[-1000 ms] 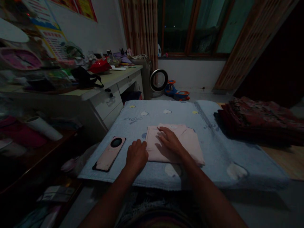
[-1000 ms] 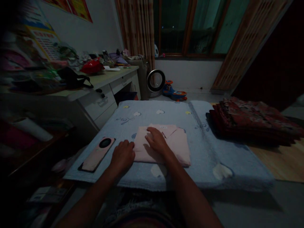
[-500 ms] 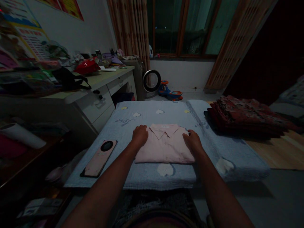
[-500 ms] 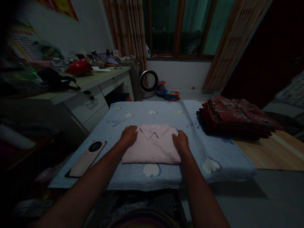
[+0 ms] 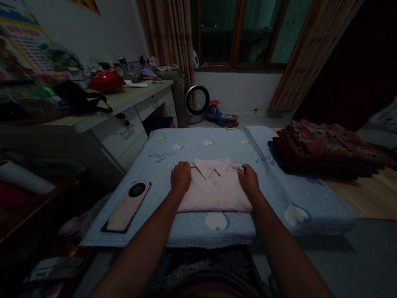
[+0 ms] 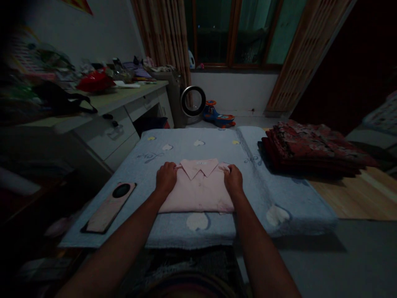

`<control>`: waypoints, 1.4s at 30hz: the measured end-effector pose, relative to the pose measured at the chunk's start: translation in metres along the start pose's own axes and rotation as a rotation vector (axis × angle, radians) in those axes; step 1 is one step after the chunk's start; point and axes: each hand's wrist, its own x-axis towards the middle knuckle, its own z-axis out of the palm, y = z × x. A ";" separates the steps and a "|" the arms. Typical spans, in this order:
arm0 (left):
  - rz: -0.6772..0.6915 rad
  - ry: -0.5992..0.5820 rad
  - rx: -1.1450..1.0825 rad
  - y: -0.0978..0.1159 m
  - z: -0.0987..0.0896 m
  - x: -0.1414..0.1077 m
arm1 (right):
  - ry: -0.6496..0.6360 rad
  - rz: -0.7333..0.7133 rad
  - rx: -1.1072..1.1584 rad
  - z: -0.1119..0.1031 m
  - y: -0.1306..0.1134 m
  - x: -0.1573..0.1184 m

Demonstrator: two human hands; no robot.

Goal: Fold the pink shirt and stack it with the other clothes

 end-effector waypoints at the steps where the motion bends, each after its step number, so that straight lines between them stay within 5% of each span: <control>1: -0.007 -0.017 0.021 0.000 -0.001 -0.001 | -0.018 0.006 -0.039 0.000 0.001 -0.001; 8: 0.055 0.066 -0.010 0.024 -0.024 -0.007 | 0.067 -0.089 -0.305 -0.018 -0.021 -0.017; 11: 0.315 0.014 -0.149 0.050 -0.027 -0.015 | -0.087 -0.252 -0.295 -0.014 -0.038 -0.027; 14: 0.496 -0.178 -0.253 0.071 -0.015 -0.021 | -0.286 -0.396 -0.332 -0.002 -0.044 -0.035; 17: 0.478 -0.307 -0.257 0.076 0.002 -0.025 | -0.376 -0.373 -0.435 0.005 -0.036 -0.036; 23: 0.484 -0.310 -0.211 0.071 0.015 -0.023 | -0.449 -0.223 -0.449 -0.003 -0.014 -0.028; 28: 0.491 -0.196 -0.159 0.077 -0.003 -0.030 | -0.319 -0.276 -0.315 -0.011 0.003 -0.029; 32: 0.714 -0.139 -0.249 0.086 -0.033 -0.056 | -0.126 -0.398 -0.070 -0.037 0.019 -0.040; 36: 0.906 -0.286 -0.206 0.094 -0.049 -0.083 | -0.205 -0.485 0.095 -0.069 0.021 -0.065; 42: 0.822 -0.325 -0.146 0.102 -0.042 -0.091 | -0.285 -0.512 0.054 -0.078 0.016 -0.101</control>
